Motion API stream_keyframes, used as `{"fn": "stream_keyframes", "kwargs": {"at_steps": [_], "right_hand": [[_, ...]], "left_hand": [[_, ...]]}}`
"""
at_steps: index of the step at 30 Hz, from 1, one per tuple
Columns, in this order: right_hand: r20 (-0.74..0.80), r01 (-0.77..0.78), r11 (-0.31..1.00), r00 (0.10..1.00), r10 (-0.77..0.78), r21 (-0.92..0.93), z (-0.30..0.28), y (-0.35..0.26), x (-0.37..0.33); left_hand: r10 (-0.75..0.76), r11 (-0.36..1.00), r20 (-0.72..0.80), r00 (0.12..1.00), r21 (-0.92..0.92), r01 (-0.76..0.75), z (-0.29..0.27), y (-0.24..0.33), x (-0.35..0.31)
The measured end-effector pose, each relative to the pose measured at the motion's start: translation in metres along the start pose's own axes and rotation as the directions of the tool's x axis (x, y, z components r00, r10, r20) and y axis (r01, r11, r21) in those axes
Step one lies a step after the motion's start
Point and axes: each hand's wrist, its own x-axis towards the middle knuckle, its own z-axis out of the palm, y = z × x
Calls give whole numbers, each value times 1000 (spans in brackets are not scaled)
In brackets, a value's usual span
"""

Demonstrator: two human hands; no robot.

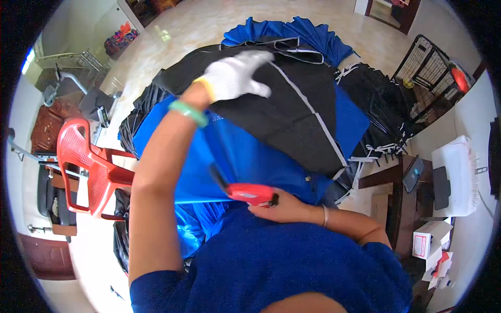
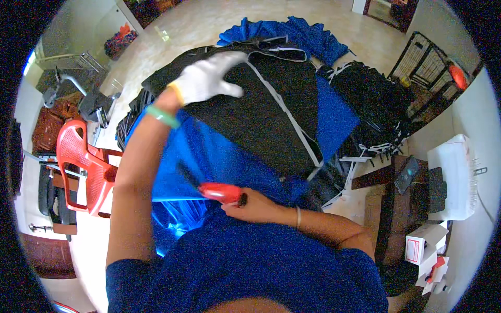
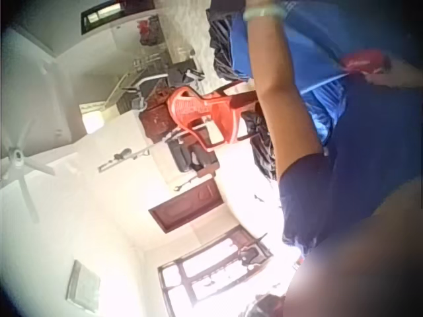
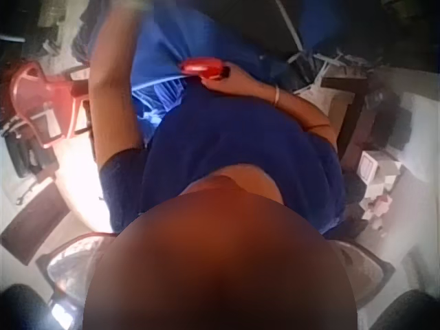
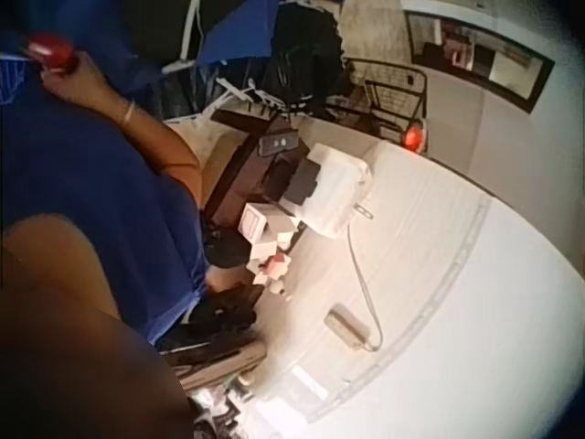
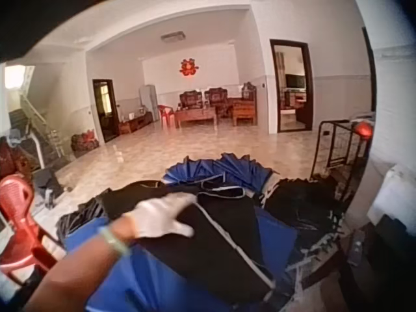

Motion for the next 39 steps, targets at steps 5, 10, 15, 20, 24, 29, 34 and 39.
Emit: {"fn": "stream_keyframes", "kwargs": {"at_steps": [5,10,15,20,24,29,34,39], "right_hand": [[54,91,986,995,-84,-143,-5,-12,-4],[172,305,939,945,-278,-157,-15,-6,-14],[87,107,994,991,-103,-39,-50,-15,-11],[192,13,1000,981,-13,1,-61,-36,-7],[151,-18,997,989,6,78,-66,-25,-7],[157,-180,963,976,150,200,-74,-64,-29],[174,-234,892,968,179,386,-87,-106,-6],[46,-25,935,999,10,352,-89,-112,123]], "left_hand": [[134,931,435,891,-363,37,23,-24,55],[-562,810,-224,796,-344,476,-21,-242,-26],[-831,254,-279,481,580,774,-53,-176,-76],[-838,487,257,481,748,451,-15,-185,-197],[-767,258,280,578,-689,677,18,-124,-176],[-519,-616,710,475,-696,368,26,-115,-168],[-705,-448,591,392,-800,400,16,-83,-163],[-719,-387,588,371,-782,489,41,-95,-180]]}}
